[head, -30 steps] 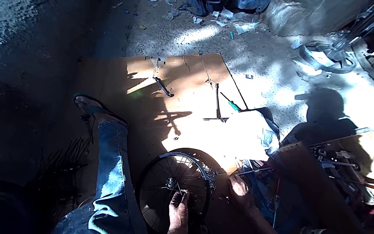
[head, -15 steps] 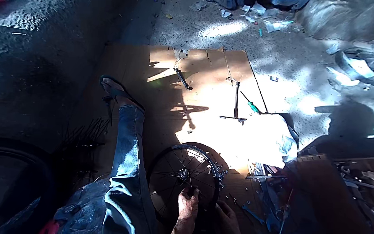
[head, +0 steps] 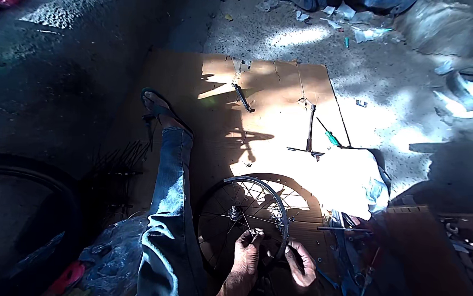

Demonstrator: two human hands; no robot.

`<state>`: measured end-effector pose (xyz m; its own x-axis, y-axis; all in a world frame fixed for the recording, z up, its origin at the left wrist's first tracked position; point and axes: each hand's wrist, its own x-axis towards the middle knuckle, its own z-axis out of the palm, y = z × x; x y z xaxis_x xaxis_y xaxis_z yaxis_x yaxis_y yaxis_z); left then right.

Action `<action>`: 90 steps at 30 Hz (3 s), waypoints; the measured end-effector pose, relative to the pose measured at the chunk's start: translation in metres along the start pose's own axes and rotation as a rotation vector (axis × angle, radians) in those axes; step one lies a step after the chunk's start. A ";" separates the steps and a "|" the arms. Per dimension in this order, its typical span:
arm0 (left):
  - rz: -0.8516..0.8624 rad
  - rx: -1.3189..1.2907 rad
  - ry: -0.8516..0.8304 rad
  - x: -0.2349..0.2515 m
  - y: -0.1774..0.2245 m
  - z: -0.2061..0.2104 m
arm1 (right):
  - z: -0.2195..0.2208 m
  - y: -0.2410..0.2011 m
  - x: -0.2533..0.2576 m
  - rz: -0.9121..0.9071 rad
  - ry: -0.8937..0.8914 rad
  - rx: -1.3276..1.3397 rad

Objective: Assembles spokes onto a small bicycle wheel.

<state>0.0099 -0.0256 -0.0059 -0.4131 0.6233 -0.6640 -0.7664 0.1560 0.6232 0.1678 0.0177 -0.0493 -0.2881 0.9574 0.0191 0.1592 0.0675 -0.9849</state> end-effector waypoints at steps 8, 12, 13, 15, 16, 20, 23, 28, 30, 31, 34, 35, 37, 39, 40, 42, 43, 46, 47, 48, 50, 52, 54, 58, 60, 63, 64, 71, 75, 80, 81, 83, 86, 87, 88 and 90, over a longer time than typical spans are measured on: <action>-0.002 -0.068 -0.031 0.000 0.006 0.004 | 0.005 -0.017 0.011 0.053 0.054 -0.008; -0.002 -0.070 -0.024 0.001 0.006 0.004 | 0.002 -0.019 0.011 0.094 0.024 0.048; 0.001 -0.073 -0.021 0.001 0.006 0.004 | 0.002 -0.020 0.011 0.109 0.020 0.063; 0.001 -0.073 -0.018 0.001 0.006 0.004 | 0.002 -0.021 0.012 0.113 0.032 0.056; 0.000 -0.066 -0.017 0.001 0.006 0.004 | 0.003 -0.022 0.012 0.111 0.040 0.051; 0.013 -0.061 -0.012 0.001 0.008 0.005 | 0.007 -0.029 0.012 0.164 0.054 0.146; 0.011 -0.046 -0.014 0.002 0.006 0.004 | 0.009 -0.027 0.012 0.234 0.082 0.209; 0.006 -0.031 -0.010 0.002 0.003 0.002 | 0.012 -0.024 0.010 0.299 0.115 0.187; 0.008 -0.025 -0.012 0.001 0.002 0.002 | 0.012 -0.022 0.009 0.278 0.118 0.150; 0.003 -0.026 -0.012 0.001 0.002 0.002 | 0.012 -0.021 0.009 0.267 0.123 0.135; 0.001 -0.024 -0.001 0.002 0.001 0.003 | 0.013 -0.017 0.010 0.258 0.125 0.133; 0.003 -0.023 0.002 0.002 0.002 0.003 | 0.012 -0.017 0.010 0.258 0.117 0.147; 0.010 -0.025 0.001 0.002 0.002 0.003 | 0.010 -0.019 0.010 0.268 0.101 0.192; 0.013 -0.029 0.005 0.003 0.002 0.004 | 0.008 -0.022 0.007 0.292 0.092 0.243; 0.015 -0.029 0.007 0.002 0.002 0.004 | 0.007 -0.024 0.005 0.307 0.094 0.270; 0.013 -0.025 0.009 0.001 0.003 0.004 | 0.007 -0.027 0.001 0.329 0.088 0.283; 0.017 -0.024 0.004 0.001 0.002 0.003 | 0.007 -0.028 0.000 0.329 0.084 0.262; 0.012 -0.025 -0.008 0.001 0.000 0.001 | 0.008 -0.020 -0.001 0.232 0.070 0.132; 0.009 -0.027 -0.007 0.001 0.001 0.002 | 0.008 -0.016 0.000 0.179 0.061 0.066; 0.006 -0.025 -0.004 0.001 0.001 0.002 | 0.007 -0.012 0.001 0.125 0.056 -0.002; 0.001 -0.022 0.002 0.000 0.000 0.001 | 0.007 -0.009 0.002 0.055 0.045 -0.101; -0.001 -0.025 0.000 0.001 0.001 0.001 | 0.006 -0.011 0.002 0.016 0.026 -0.148; -0.007 -0.027 0.001 0.001 0.001 0.002 | 0.006 -0.013 -0.001 -0.003 0.007 -0.161; -0.013 -0.034 0.005 0.001 0.001 0.002 | 0.004 -0.013 -0.005 -0.041 -0.035 -0.124; -0.015 -0.036 0.003 0.002 0.000 0.001 | 0.002 -0.007 -0.003 -0.086 -0.051 -0.163; -0.019 -0.035 0.008 0.001 -0.001 0.002 | -0.002 -0.001 0.005 -0.115 -0.051 -0.242; -0.022 -0.034 0.009 0.001 -0.001 0.002 | -0.003 -0.002 0.008 -0.121 -0.052 -0.280; -0.035 -0.030 0.031 0.001 -0.001 0.003 | -0.008 -0.001 0.017 -0.282 -0.067 -0.557; -0.018 -0.022 0.014 0.002 -0.002 0.001 | -0.007 0.004 0.016 -0.202 -0.059 -0.364; -0.015 0.006 0.041 0.002 -0.001 0.001 | -0.004 0.003 0.012 -0.127 -0.050 -0.220; -0.019 0.009 0.047 0.002 -0.001 0.001 | -0.003 0.003 0.012 -0.119 -0.045 -0.198; -0.013 0.019 0.043 0.001 0.000 0.001 | -0.003 0.002 0.012 -0.110 -0.035 -0.154; -0.014 0.020 0.038 0.001 0.000 0.001 | -0.004 0.001 0.011 -0.078 -0.037 -0.108; -0.014 0.019 0.037 0.001 0.000 0.001 | -0.004 0.000 0.011 -0.066 -0.037 -0.100; -0.013 0.017 0.038 0.001 0.001 0.000 | -0.004 0.000 0.010 -0.057 -0.038 -0.099; -0.015 0.016 0.041 0.000 0.001 0.000 | -0.004 -0.001 0.010 -0.048 -0.045 -0.098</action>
<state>0.0092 -0.0251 -0.0054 -0.4223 0.5886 -0.6894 -0.7644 0.1775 0.6198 0.1686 0.0280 -0.0475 -0.3396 0.9389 0.0559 0.2349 0.1422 -0.9616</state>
